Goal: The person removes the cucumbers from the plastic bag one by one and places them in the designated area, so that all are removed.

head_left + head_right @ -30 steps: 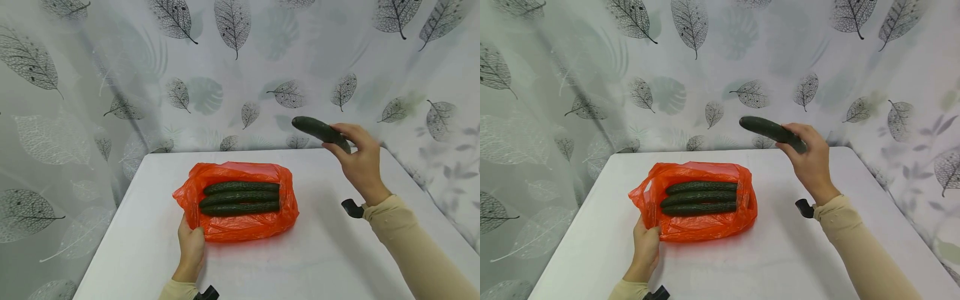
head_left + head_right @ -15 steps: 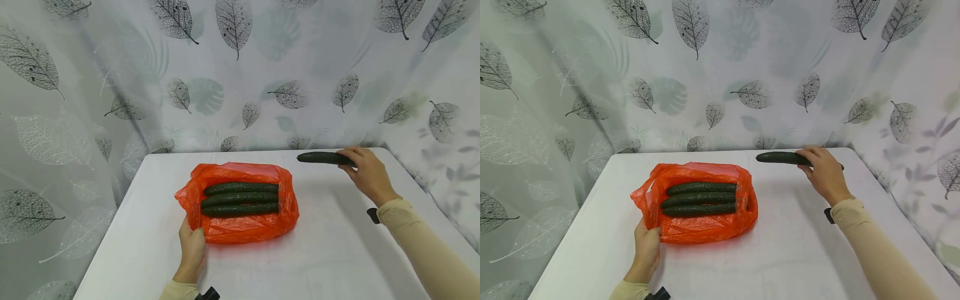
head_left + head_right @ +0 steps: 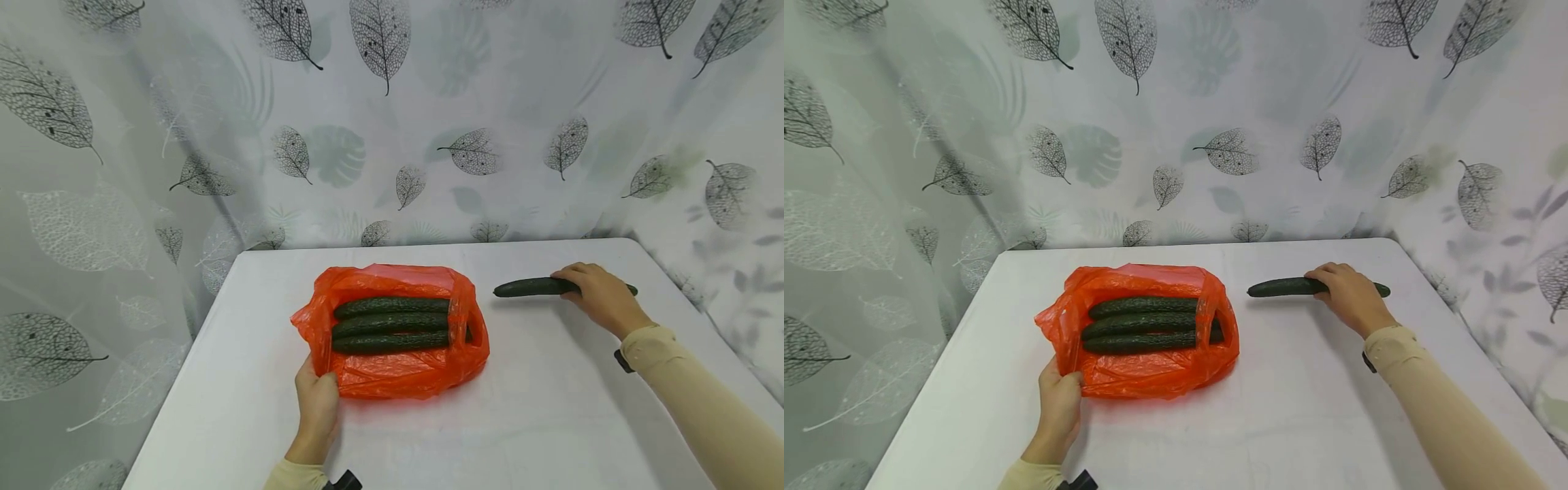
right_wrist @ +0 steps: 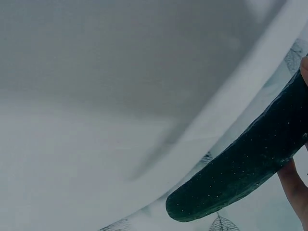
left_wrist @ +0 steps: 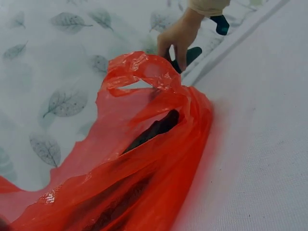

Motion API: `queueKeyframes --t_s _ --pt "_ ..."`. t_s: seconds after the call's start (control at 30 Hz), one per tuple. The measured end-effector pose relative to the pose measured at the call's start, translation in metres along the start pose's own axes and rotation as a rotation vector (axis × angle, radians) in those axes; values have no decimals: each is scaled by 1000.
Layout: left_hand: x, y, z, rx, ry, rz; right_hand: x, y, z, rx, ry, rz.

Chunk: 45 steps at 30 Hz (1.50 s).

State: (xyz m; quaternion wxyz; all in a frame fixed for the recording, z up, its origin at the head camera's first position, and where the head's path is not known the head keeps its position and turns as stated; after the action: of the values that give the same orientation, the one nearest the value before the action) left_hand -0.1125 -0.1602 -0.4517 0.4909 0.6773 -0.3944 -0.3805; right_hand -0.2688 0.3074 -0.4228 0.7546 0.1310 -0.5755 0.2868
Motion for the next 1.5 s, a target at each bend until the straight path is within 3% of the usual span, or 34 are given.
queueKeyframes --t_s 0.27,0.47,0.77,1.13,1.27,1.5 --pt "0 -1 -1 11 4 11 -8 9 -6 18 -65 13" --pt "0 -2 0 18 13 12 -13 14 -8 -12 -115 39" --pt "0 -4 0 22 -3 -7 -15 19 -8 20 -115 87" --pt "2 -4 2 23 -20 -6 -15 12 -7 -114 -210 153" --pt "2 -4 2 30 -8 0 -15 5 -2 -127 -195 112" --pt "2 -3 2 31 3 -20 -7 -25 23 -134 -81 55"
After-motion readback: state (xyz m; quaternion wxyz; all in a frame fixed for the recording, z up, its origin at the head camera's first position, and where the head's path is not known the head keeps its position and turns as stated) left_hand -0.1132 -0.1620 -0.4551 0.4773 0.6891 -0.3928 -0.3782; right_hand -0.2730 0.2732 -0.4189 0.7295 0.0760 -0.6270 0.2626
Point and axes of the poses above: each hand's wrist, its own z-axis towards the middle knuckle, its own x-axis out of the back of the hand, y = z × x, the point moved 1 cm from there along z, towards the middle knuckle, and after that the axes turned 9 degrees about x, right-handed, at the moved point
